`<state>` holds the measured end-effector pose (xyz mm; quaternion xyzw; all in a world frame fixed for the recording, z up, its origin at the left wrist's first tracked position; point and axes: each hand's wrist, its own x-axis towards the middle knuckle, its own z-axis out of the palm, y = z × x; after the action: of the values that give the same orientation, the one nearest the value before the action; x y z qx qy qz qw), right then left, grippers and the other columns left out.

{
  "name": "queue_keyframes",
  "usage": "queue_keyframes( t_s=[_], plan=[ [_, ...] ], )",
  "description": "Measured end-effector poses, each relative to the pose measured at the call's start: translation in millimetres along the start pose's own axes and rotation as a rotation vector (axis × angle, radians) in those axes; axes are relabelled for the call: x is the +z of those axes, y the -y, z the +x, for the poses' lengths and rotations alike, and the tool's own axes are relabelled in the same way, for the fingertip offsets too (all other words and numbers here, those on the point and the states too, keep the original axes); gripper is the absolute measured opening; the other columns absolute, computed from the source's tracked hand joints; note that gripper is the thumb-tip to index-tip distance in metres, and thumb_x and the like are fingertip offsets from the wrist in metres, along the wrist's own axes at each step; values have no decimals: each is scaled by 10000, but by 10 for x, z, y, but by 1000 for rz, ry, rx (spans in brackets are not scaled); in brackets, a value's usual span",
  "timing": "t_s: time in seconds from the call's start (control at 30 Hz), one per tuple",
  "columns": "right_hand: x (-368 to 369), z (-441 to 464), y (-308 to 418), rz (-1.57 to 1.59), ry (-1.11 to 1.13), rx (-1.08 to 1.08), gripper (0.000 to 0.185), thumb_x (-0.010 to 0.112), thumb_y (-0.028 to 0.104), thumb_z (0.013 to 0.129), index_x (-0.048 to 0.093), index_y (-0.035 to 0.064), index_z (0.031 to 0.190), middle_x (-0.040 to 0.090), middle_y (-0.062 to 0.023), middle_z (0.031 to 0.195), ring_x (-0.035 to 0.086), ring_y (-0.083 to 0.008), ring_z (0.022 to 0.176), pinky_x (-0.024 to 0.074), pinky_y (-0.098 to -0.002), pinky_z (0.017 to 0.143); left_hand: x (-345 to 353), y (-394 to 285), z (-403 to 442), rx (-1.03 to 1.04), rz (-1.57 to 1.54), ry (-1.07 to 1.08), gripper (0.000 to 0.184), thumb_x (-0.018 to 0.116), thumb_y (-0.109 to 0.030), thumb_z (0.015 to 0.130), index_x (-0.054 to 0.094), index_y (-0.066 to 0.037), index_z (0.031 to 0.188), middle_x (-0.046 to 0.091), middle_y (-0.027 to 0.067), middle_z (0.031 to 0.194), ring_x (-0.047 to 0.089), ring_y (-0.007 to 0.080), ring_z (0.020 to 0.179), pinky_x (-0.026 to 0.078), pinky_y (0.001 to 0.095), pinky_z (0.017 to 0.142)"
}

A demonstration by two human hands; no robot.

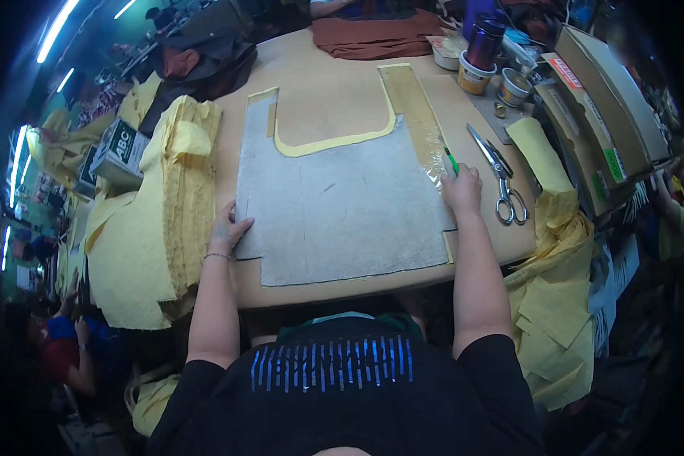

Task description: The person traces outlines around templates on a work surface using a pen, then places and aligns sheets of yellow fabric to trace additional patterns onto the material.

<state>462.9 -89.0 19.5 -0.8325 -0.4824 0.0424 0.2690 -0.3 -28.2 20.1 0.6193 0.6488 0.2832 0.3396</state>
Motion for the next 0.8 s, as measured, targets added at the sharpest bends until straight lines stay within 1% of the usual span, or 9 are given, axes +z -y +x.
queue_keyframes(
  t_s=[0.03,0.13,0.23,0.33,0.43,0.53,0.63,0.73,0.8],
  plan=[
    [7,-2,0,2,0,-4,371,655,208,668,526,-9,940,512,-196,903,498,-351,878,407,-397,783,15,82,27,3,21,17,634,699,-92,622,410,31,1172,587,154,866,574,208,740,464,290,680],
    [19,0,-20,-1,-11,-2,367,653,210,671,529,3,947,511,-193,899,496,-350,882,404,-396,789,43,166,45,78,31,-48,621,705,-89,605,437,28,1153,582,153,867,570,207,742,462,292,694],
    [32,-16,-43,-13,-24,9,367,648,214,678,530,19,965,509,-191,901,495,-347,888,399,-394,797,10,-56,-85,9,-199,58,617,679,-44,599,434,20,1162,577,136,881,563,200,743,457,290,717],
    [46,-21,-27,-14,-26,25,380,644,225,687,525,29,990,501,-190,923,489,-347,903,394,-397,808,9,22,-75,64,-170,43,576,629,18,596,452,14,1144,578,116,888,564,181,750,456,277,722],
    [58,6,-53,-10,-6,30,403,642,245,697,516,34,1016,490,-195,959,485,-351,918,394,-401,814,-62,10,-109,27,-334,155,541,586,48,608,462,14,1134,583,91,882,561,149,748,455,252,705],
    [122,47,-154,-7,-6,1,396,641,250,701,523,37,1014,501,-199,936,501,-344,893,403,-395,796,-70,73,-90,-70,-405,109,486,581,37,623,496,15,1101,584,82,878,559,129,740,453,234,677],
    [107,106,-204,6,52,-3,393,644,255,702,531,39,1010,518,-194,901,522,-333,853,416,-389,769,-106,-56,-136,-38,-21,41,427,576,23,644,529,14,1068,586,70,849,553,119,726,450,221,670],
    [148,158,-288,10,47,-37,394,644,258,701,535,38,1009,533,-187,873,539,-320,805,427,-382,740,-91,-29,-168,-5,-173,29,401,596,-3,660,546,-1,1058,568,79,839,553,137,714,456,237,685],
    [161,183,-331,11,62,-53,391,640,257,704,535,34,1007,533,-190,873,539,-321,802,428,-381,737,-72,96,-106,46,-71,-7,415,613,-26,671,538,-17,1079,547,88,845,551,148,721,457,250,702]
  ],
)
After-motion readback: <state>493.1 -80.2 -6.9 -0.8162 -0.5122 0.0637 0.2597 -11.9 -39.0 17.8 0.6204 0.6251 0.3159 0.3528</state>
